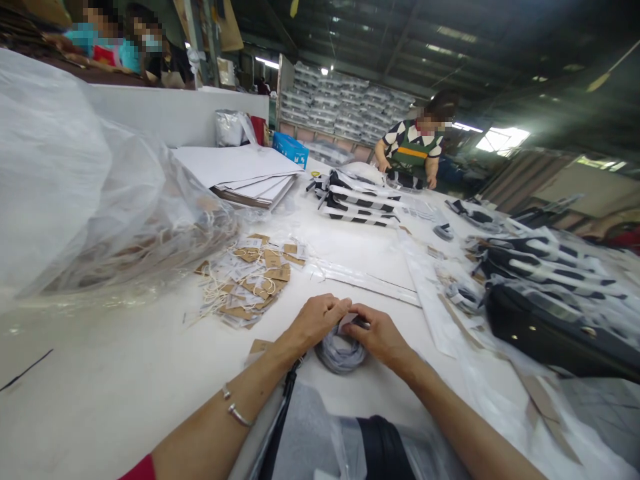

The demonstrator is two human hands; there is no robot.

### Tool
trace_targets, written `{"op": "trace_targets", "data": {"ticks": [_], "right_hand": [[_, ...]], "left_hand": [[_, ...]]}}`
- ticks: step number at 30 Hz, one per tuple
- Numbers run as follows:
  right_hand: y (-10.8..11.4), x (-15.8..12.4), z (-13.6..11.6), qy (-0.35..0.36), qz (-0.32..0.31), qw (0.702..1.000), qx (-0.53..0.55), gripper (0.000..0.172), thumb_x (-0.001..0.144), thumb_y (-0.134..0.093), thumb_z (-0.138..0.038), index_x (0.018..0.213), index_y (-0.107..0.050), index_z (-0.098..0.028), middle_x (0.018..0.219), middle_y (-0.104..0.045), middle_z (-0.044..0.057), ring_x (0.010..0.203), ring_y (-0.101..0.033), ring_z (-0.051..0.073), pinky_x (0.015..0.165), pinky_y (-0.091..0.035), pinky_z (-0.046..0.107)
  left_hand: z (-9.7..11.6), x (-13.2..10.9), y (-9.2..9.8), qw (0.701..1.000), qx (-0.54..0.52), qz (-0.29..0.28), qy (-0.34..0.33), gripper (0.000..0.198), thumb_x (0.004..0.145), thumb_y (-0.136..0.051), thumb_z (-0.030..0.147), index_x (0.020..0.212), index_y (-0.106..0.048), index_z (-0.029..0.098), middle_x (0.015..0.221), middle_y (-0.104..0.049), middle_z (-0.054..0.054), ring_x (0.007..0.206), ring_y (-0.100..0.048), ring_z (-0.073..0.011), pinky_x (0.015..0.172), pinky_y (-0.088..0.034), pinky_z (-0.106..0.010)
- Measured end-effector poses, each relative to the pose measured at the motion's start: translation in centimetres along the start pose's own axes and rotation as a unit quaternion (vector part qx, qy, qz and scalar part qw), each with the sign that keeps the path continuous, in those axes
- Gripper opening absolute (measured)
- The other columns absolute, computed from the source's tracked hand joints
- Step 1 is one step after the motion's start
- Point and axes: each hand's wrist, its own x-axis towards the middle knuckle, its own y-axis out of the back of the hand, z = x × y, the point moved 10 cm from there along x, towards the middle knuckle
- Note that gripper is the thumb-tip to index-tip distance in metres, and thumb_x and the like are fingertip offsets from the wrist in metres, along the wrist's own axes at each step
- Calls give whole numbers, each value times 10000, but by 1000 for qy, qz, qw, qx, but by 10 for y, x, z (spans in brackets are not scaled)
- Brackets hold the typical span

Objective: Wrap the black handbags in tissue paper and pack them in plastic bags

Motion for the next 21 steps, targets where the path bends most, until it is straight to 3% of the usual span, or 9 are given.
{"op": "trace_targets", "data": {"ticks": [5,11,21], "right_hand": [[0,1,-4,21,-8,999,38,209,772,-646,-270,965,-706,-220,917,-722,3,863,-636,205,810,-481,315],[-2,1,-4,15,-18,998,65,233,786,-664,-323,995,-708,-230,973,-733,10,917,-654,222,827,-492,322],[-1,0,-4,6,-15,995,97,278,734,-639,-186,1000,-712,-221,970,-732,3,928,-662,216,850,-494,323]], "left_hand": [[1,1,-1,1000,-24,-12,2,495,881,-465,570,611,-581,171,665,-513,22,655,-503,-130,619,-370,-252],[4,-3,-5,992,-109,-61,4,238,759,-678,419,813,-698,188,856,-635,-5,821,-593,-167,737,-437,-253],[18,-7,-5,992,-27,-114,-38,269,679,-739,285,939,-710,224,925,-628,-2,907,-578,-200,797,-429,-287]]}}
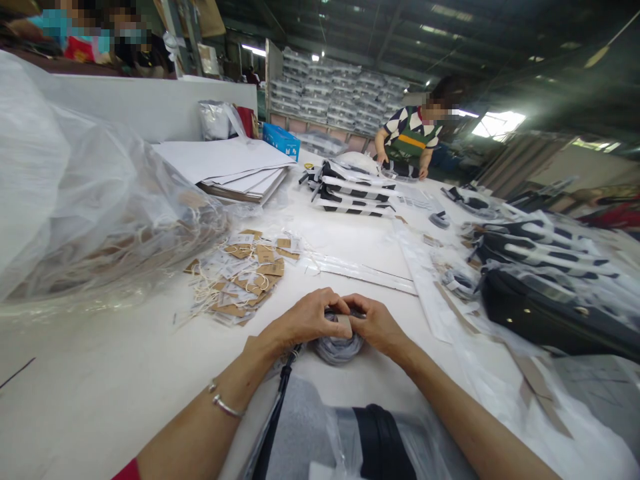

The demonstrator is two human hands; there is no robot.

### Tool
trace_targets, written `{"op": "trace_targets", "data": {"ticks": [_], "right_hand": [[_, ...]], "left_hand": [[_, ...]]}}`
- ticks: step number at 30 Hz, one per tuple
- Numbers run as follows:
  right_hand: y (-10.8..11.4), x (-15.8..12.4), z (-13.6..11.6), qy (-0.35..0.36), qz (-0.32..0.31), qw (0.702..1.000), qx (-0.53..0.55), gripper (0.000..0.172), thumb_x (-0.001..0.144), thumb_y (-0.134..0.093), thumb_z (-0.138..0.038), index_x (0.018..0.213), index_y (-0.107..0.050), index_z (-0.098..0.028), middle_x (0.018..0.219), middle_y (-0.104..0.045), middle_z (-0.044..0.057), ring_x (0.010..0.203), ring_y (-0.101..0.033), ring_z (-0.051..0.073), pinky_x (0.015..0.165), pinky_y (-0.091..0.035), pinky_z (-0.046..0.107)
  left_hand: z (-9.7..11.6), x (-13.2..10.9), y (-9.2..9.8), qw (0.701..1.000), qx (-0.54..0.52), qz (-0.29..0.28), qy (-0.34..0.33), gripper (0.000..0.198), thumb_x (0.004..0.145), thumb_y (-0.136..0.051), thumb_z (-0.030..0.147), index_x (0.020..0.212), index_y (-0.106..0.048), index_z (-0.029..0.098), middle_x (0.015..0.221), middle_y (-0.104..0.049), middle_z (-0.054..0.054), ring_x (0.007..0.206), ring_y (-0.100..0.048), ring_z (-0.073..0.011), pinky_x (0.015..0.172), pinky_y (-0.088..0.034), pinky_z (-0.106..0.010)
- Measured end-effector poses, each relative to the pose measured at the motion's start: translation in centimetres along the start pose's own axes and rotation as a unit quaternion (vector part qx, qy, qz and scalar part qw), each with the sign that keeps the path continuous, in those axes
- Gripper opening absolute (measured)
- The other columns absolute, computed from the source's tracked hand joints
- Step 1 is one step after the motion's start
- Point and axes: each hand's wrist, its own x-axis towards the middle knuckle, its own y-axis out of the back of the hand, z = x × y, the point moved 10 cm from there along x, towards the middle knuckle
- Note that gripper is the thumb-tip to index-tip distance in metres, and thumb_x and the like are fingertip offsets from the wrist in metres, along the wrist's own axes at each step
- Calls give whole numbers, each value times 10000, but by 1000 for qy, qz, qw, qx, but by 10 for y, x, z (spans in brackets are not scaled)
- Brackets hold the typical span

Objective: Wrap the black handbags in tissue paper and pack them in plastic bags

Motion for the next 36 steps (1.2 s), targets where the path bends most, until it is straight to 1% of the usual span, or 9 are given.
{"op": "trace_targets", "data": {"ticks": [6,11,17,20,25,27,30,32,36], "right_hand": [[1,0,2,-7,4,1000,-5,255,731,-643,-195,977,-709,-219,968,-735,6,916,-664,216,838,-496,323],[2,0,2,-2,8,1000,-12,250,735,-657,-217,979,-712,-221,958,-735,5,900,-663,211,827,-495,317],[1,1,1,11,5,1000,-5,327,717,-656,-197,1040,-702,-222,990,-726,9,931,-657,206,868,-486,317],[0,2,3,12,2,1000,-11,378,686,-625,-145,1048,-698,-223,1002,-724,6,950,-651,206,892,-481,322],[1,3,6,-1,13,1000,-25,309,720,-649,-215,1026,-693,-216,987,-729,13,923,-657,212,868,-495,332],[1,2,7,-10,13,1000,-27,311,729,-648,-224,1037,-687,-216,992,-729,15,915,-659,211,863,-497,337],[0,2,7,-16,8,1000,-23,312,733,-671,-245,1043,-682,-211,995,-729,22,921,-658,217,877,-494,351],[-1,2,6,-15,5,1000,-15,304,738,-681,-258,1038,-681,-207,1011,-728,28,947,-657,225,896,-490,360],[-3,4,7,-23,-6,1000,15,284,748,-682,-285,1017,-681,-195,1011,-729,38,960,-659,235,884,-504,364]], "left_hand": [[3,-2,0,1000,9,-17,-13,354,646,-778,288,986,-695,233,952,-601,4,933,-564,-206,800,-420,-281],[4,-3,-1,999,12,-28,-12,358,656,-779,292,1001,-694,245,962,-601,4,942,-563,-207,807,-415,-283],[-4,2,1,1000,10,22,10,277,653,-773,293,896,-669,212,897,-618,15,872,-564,-187,746,-409,-270],[-9,2,0,1000,-1,26,14,291,646,-784,308,885,-649,211,902,-624,15,857,-567,-182,735,-413,-267],[-10,-2,2,999,-40,2,12,444,634,-789,267,1033,-600,217,1014,-617,-2,952,-571,-196,818,-432,-279],[-8,-3,3,1000,-25,-17,6,479,621,-789,268,1047,-579,212,1021,-600,-3,958,-562,-201,817,-435,-284],[-7,-4,0,999,21,-40,-8,458,618,-788,302,1006,-565,208,980,-580,11,909,-553,-193,771,-433,-279],[-9,-2,1,999,46,-17,-11,387,668,-746,298,990,-552,207,957,-573,13,881,-547,-183,757,-425,-276],[-15,1,4,995,80,58,4,223,751,-661,286,907,-526,203,907,-549,5,822,-517,-176,720,-394,-279]]}}
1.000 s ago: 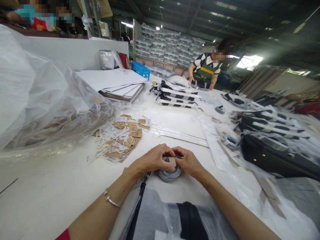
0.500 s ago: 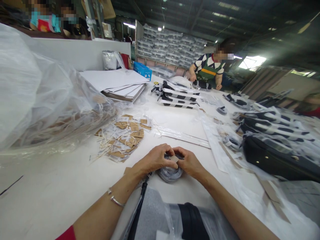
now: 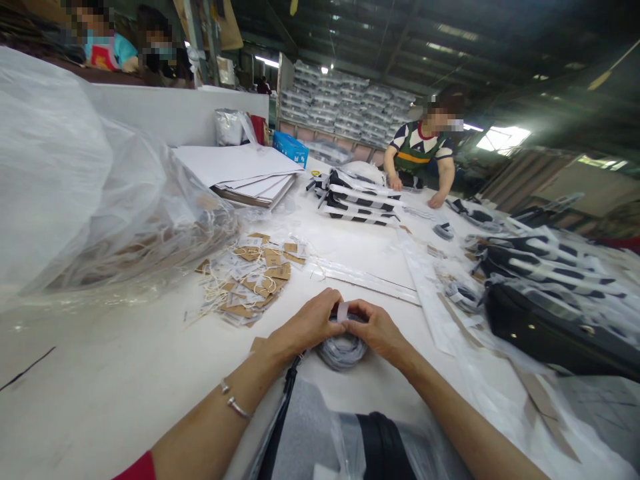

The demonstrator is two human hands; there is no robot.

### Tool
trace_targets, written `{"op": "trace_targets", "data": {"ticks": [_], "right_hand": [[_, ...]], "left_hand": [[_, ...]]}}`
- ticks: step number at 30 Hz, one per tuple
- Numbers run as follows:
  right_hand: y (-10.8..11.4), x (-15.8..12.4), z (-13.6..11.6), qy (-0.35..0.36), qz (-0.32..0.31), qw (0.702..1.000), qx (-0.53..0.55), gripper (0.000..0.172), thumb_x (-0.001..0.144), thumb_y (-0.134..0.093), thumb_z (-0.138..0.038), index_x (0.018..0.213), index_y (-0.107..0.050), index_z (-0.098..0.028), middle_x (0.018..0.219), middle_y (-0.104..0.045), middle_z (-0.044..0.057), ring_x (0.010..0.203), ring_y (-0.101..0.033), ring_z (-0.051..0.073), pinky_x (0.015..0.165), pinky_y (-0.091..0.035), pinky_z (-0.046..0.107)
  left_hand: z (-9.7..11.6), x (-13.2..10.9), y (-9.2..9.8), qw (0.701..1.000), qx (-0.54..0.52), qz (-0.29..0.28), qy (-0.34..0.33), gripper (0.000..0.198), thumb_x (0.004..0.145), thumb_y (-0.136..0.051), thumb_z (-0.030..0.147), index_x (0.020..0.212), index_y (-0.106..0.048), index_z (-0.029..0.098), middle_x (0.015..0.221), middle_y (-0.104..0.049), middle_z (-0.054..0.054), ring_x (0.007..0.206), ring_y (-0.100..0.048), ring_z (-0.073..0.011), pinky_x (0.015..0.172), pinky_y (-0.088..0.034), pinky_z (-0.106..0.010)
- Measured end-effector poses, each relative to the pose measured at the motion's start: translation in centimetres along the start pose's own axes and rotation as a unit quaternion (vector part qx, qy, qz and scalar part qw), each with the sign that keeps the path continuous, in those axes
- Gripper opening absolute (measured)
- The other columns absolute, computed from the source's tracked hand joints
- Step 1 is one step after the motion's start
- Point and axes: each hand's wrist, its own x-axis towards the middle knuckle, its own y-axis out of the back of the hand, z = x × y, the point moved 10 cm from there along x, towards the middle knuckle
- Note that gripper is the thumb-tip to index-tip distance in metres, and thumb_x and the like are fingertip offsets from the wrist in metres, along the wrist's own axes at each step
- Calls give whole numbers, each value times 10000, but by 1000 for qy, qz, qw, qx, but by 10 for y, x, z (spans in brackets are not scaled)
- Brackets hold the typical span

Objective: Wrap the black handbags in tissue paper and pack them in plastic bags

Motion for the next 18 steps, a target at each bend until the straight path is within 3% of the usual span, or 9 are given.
{"op": "trace_targets", "data": {"ticks": [7,10,13,16,18], "right_hand": [[-4,3,1,-16,-26,999,9,292,694,-724,-280,966,-684,-183,954,-729,18,884,-657,206,804,-504,314],[-1,2,-1,-24,16,999,-35,149,712,-698,-301,799,-673,-183,746,-693,-23,713,-622,169,652,-470,268],[0,-2,-8,-27,36,996,-73,127,741,-661,-294,678,-658,-184,613,-640,-33,608,-583,153,573,-429,257],[4,-8,-34,32,42,989,-139,90,773,-627,-222,727,-701,-203,704,-697,-13,684,-628,171,664,-468,276],[10,-15,-64,119,57,970,-206,100,809,-614,-200,782,-709,-218,783,-722,4,748,-645,181,726,-474,297]], "left_hand": [[-6,4,4,999,-10,44,22,66,771,-588,222,730,-545,194,745,-546,16,732,-503,-160,663,-352,-267],[-4,3,7,998,-31,52,25,94,775,-599,266,724,-569,192,715,-560,22,709,-501,-156,651,-343,-265],[-3,3,10,996,-70,56,26,235,843,-552,399,742,-586,189,697,-576,23,687,-512,-152,643,-363,-260],[-6,4,17,990,-120,64,32,403,939,-362,492,842,-591,175,752,-604,0,727,-548,-159,683,-408,-267],[-4,4,21,987,-151,49,30,454,950,-326,511,876,-602,159,795,-621,-19,768,-560,-170,726,-425,-282]]}}
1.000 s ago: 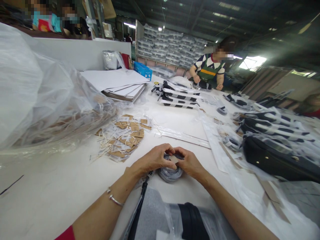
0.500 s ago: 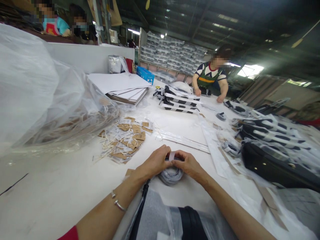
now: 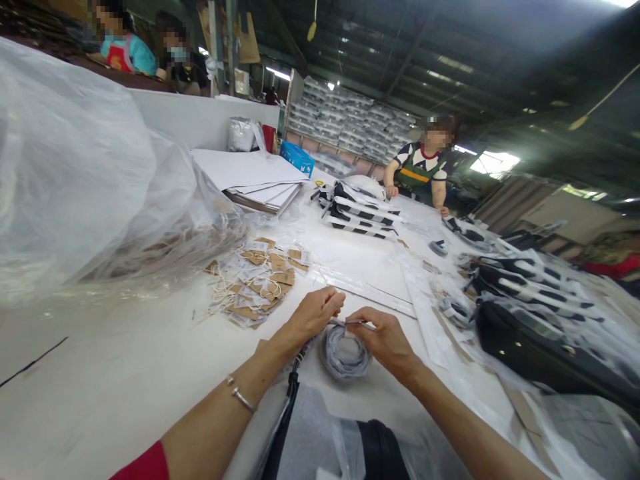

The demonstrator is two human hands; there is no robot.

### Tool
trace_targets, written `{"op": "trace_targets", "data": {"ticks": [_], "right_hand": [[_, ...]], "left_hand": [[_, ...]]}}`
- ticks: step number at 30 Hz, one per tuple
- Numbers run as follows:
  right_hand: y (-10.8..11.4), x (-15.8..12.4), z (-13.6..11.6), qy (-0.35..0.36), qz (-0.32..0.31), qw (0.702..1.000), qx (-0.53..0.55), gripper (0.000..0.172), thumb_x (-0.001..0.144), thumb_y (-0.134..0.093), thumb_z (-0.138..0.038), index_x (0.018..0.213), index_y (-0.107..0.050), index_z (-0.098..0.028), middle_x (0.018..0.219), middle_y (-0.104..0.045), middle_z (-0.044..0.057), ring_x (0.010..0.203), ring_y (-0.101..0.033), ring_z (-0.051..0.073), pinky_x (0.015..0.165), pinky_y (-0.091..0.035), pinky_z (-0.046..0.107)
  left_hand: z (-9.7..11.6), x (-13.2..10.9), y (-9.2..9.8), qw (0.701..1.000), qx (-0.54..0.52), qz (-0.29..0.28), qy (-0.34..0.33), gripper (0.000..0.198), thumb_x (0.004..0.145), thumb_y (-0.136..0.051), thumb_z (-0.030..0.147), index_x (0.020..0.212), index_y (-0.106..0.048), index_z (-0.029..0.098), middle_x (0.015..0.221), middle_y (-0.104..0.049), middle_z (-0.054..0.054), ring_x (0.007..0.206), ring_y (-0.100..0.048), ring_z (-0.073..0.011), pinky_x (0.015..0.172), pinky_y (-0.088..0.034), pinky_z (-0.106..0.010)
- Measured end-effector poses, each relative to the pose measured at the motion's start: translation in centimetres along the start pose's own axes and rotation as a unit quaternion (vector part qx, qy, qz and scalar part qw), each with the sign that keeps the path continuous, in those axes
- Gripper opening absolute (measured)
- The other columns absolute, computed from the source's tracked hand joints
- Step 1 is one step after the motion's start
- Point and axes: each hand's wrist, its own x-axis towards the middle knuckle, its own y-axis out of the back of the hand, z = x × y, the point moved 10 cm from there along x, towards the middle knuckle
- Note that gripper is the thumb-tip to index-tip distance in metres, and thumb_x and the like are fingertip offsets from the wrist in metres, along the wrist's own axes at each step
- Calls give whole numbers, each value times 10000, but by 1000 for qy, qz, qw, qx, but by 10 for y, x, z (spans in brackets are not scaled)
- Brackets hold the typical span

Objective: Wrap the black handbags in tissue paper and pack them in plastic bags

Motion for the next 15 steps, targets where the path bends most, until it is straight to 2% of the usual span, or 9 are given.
{"op": "trace_targets", "data": {"ticks": [2,4,6,10,13,15], "right_hand": [[18,-4,-35,114,31,990,-77,113,856,-593,-193,815,-695,-218,813,-722,20,778,-643,182,761,-464,319],[30,-15,-71,224,48,963,-144,142,896,-552,-168,846,-678,-213,830,-717,28,799,-637,172,793,-450,332],[38,-28,-101,300,50,932,-198,157,915,-526,-144,883,-663,-213,856,-719,27,826,-640,157,834,-441,337],[55,-53,-139,367,79,886,-274,165,912,-545,-131,979,-657,-233,932,-734,16,916,-649,153,950,-412,364],[67,-68,-157,385,102,868,-298,187,895,-571,-113,1000,-657,-242,923,-731,5,906,-651,151,985,-399,372],[71,-77,-167,389,105,864,-302,185,895,-573,-115,997,-661,-242,904,-730,0,884,-654,148,987,-398,372]], "left_hand": [[8,-2,-4,998,-32,-49,-9,471,936,-364,529,832,-624,150,798,-631,-24,782,-558,-175,762,-433,-295],[23,-8,-13,991,-70,-109,-25,465,933,-380,516,787,-636,155,803,-642,-17,794,-556,-171,804,-443,-299],[39,-15,-19,982,-108,-151,-40,410,923,-405,476,792,-639,166,836,-649,-11,827,-557,-167,843,-448,-299],[68,-27,-26,963,-187,-189,-38,264,847,-529,412,848,-648,176,893,-644,-13,882,-558,-164,856,-449,-296],[81,-38,-35,923,-303,-234,40,230,766,-634,352,894,-656,163,847,-639,-4,784,-564,-139,751,-448,-264],[89,-47,-39,904,-339,-248,83,255,706,-683,302,906,-663,146,794,-640,1,702,-559,-120,693,-432,-244]]}}
